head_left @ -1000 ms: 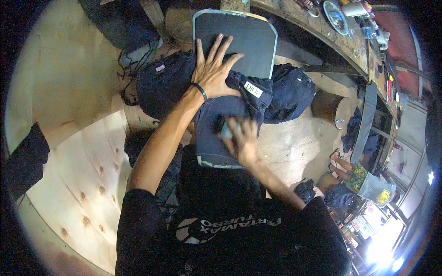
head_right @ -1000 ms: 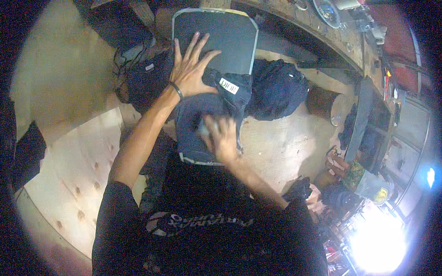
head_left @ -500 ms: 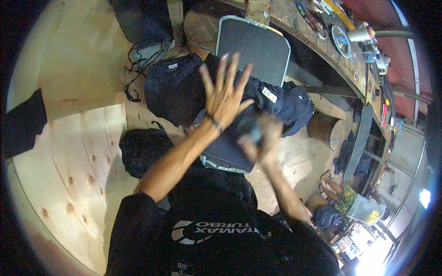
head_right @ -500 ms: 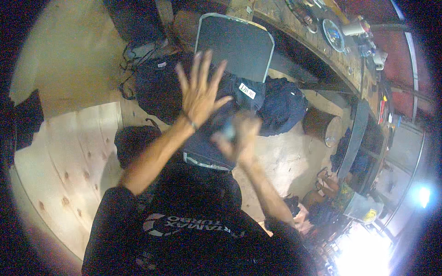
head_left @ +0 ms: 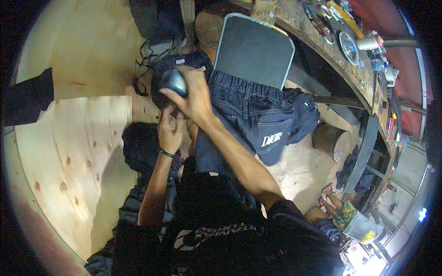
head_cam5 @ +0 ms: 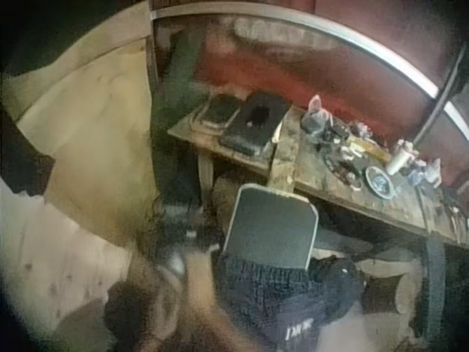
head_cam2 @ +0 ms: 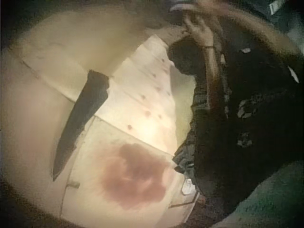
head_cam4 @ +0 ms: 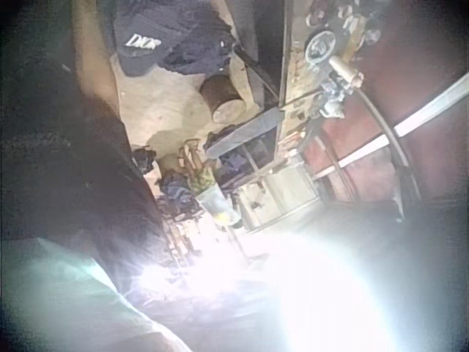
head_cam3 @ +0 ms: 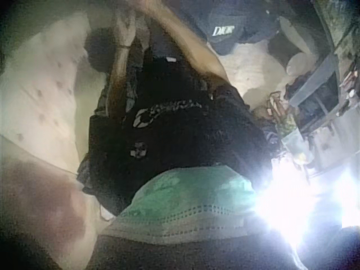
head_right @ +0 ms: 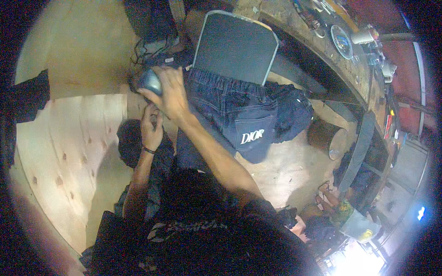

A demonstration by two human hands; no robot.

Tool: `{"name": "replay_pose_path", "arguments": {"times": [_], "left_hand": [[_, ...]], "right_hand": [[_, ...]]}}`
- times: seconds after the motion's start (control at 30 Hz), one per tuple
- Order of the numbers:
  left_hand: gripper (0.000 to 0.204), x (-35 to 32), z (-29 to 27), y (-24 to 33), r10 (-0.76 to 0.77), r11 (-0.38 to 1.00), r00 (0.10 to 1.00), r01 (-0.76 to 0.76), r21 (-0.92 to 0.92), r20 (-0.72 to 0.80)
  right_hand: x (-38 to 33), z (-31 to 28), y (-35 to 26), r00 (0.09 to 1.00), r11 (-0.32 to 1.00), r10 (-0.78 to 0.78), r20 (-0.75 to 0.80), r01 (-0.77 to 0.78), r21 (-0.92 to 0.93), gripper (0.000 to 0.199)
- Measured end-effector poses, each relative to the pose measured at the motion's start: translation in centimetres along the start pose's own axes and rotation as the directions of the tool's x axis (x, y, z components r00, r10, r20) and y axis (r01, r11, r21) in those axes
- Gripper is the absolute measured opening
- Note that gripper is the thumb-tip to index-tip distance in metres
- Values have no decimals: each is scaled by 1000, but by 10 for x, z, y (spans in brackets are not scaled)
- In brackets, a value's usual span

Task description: The person repeatedly rubs a dark pair of shorts with a small blue sponge on a small board. The person turns the shorts over and continues rubbing different areas, including the waistband and legs, without visible dirt removal.

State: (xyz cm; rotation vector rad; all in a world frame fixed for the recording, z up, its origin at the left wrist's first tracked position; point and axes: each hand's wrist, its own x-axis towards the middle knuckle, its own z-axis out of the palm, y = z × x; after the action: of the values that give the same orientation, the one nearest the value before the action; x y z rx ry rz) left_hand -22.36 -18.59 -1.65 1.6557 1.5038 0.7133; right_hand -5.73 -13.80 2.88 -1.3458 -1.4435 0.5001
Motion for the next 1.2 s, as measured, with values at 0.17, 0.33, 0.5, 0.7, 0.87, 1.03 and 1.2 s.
{"name": "replay_pose_path", "arguments": {"times": [0.17, 0.33, 0.5, 0.7, 0.87, 1.03, 1.2], "left_hand": [[117, 22, 46, 92, 285, 893, 906, -369, 257, 313], [141, 110, 114, 136, 62, 814, 959, -210, 542, 278], [145, 190, 161, 151, 416, 732, 885, -462, 501, 210], [138, 207, 162, 164, 548, 666, 804, -587, 460, 231], [132, 225, 171, 161, 469, 672, 819, -574, 467, 331], [132, 227, 180, 156, 439, 696, 849, -528, 486, 294], [128, 224, 178, 156, 443, 689, 850, -526, 498, 285]], "right_hand": [[-40, -122, 8, 896, 851, 17, -443, -246, -464, 74], [12, -184, 119, 855, 685, 78, -513, -420, -595, 69], [107, -214, 209, 880, 737, -87, -467, -258, -624, 63], [96, -230, 152, 809, 854, 128, -574, -384, -352, 60], [15, -201, 68, 991, 779, 80, -109, -131, -613, 53], [-24, -175, 49, 954, 688, 269, -134, -288, -667, 52], [-75, -166, 21, 956, 796, 294, -1, -246, -553, 37]]}}
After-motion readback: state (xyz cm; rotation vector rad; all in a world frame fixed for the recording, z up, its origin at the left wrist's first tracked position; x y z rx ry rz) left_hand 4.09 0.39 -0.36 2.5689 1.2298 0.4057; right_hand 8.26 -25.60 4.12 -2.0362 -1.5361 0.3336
